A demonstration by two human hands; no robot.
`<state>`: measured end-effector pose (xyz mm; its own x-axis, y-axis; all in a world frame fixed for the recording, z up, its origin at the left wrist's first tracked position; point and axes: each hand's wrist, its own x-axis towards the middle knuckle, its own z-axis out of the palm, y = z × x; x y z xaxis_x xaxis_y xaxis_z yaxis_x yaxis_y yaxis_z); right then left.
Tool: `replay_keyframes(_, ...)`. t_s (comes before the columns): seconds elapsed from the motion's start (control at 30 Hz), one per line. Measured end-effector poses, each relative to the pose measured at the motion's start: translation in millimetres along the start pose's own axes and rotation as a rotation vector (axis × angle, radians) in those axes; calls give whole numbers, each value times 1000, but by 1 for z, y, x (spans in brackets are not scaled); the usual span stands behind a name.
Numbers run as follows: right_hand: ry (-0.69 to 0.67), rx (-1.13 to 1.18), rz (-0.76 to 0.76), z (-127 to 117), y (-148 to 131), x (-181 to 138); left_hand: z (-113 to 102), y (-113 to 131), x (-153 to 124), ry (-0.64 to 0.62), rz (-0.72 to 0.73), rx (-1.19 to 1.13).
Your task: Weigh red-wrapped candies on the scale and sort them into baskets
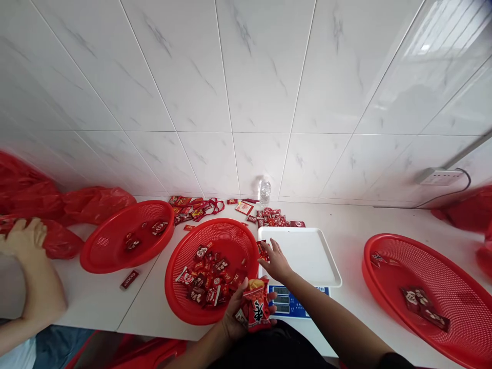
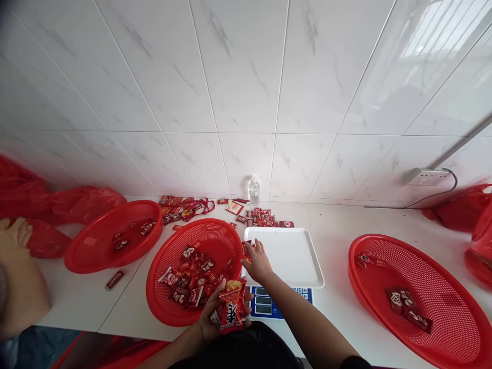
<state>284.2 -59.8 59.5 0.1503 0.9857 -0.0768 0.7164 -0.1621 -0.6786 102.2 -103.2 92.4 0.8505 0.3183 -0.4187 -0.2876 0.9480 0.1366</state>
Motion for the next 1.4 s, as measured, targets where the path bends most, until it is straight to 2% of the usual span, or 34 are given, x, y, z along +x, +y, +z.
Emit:
replay_keyframes(0.13,-47,-85,-20,11,5,16,-5,1,-6,49,8,-45)
replay_keyframes(0.37,-60,-150,-110,17,11,11,-8,1,-11,108,27,-74)
replay_keyframes(0.53,-19,-152,-147,15,19,2,-6,1,-8,88,40,-53)
replay_keyframes(0.73,69,-69,-96,7,42,-14,-2,0,-5,62,40,-34)
replay_keyframes(0.93,155,192,27,-11,62,-14,4,-4,-2,86,3,-16)
replay_keyframes(1.1,288,534,203,-24,57,-19,7,-6,1,55,-7,33)
replay_keyframes(1.23,247,825,321,-33,38,-34,12,-8,10,29,-6,34)
replay_keyframes(1.4,157,1059,333,-40,8,-54,14,-11,31,38,-55,55)
